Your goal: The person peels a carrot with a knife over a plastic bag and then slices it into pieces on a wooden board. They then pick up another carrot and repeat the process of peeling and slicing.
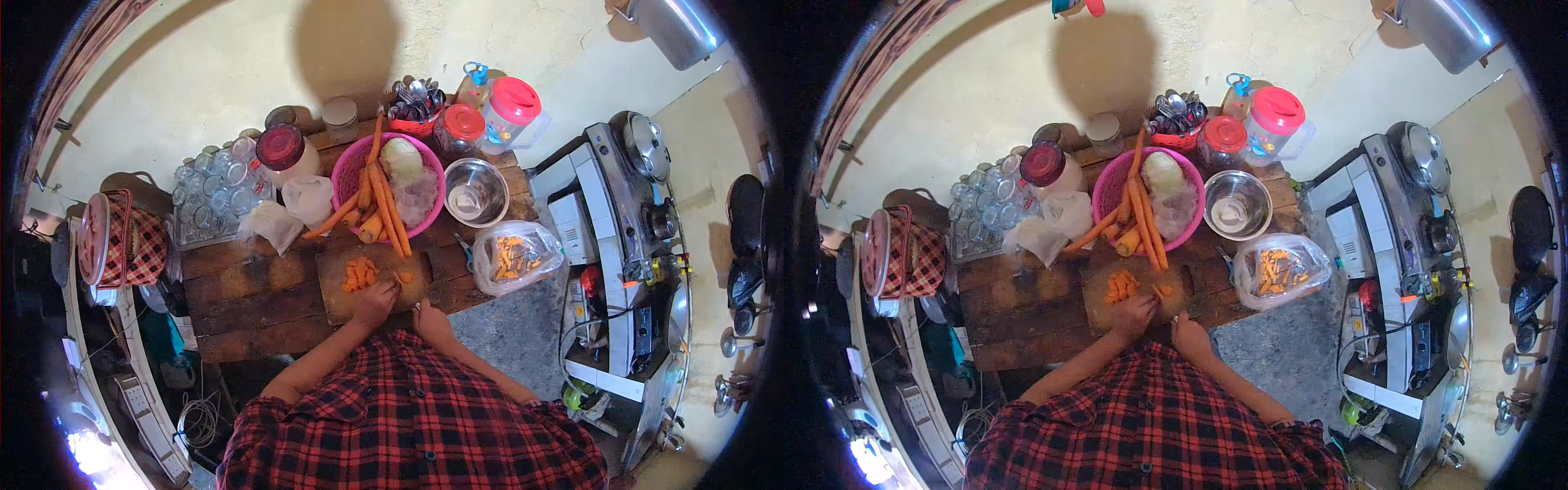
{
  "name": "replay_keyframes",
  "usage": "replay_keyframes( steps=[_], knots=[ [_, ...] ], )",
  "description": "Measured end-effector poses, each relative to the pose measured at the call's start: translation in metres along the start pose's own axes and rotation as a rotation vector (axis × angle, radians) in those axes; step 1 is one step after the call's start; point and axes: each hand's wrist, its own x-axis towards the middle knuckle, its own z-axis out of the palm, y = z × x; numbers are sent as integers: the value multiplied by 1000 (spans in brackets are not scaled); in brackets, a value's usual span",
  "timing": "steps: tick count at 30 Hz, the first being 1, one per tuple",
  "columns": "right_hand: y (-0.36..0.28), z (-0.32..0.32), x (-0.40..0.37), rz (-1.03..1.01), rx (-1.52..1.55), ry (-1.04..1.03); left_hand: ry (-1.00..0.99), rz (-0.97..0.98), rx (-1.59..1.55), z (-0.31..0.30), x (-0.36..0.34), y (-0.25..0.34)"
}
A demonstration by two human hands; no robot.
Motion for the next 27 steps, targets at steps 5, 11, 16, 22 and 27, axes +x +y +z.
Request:
replay_keyframes(
  steps=[5,11,16,22,27],
  knots=[
    [-5,3,1,-19,-22,34,0,3,-5,6,-4,-5],
    [-8,12,19,43,-84,19,26,-12,-11,5,-3,-4],
    [5,16,10,24,-50,18,25,-33,3,10,-8,-7],
    [12,15,1,-18,15,78,-22,-9,75,11,-10,-6],
    [7,12,0,-42,45,54,41,11,-12,7,-7,-4]
  ],
)
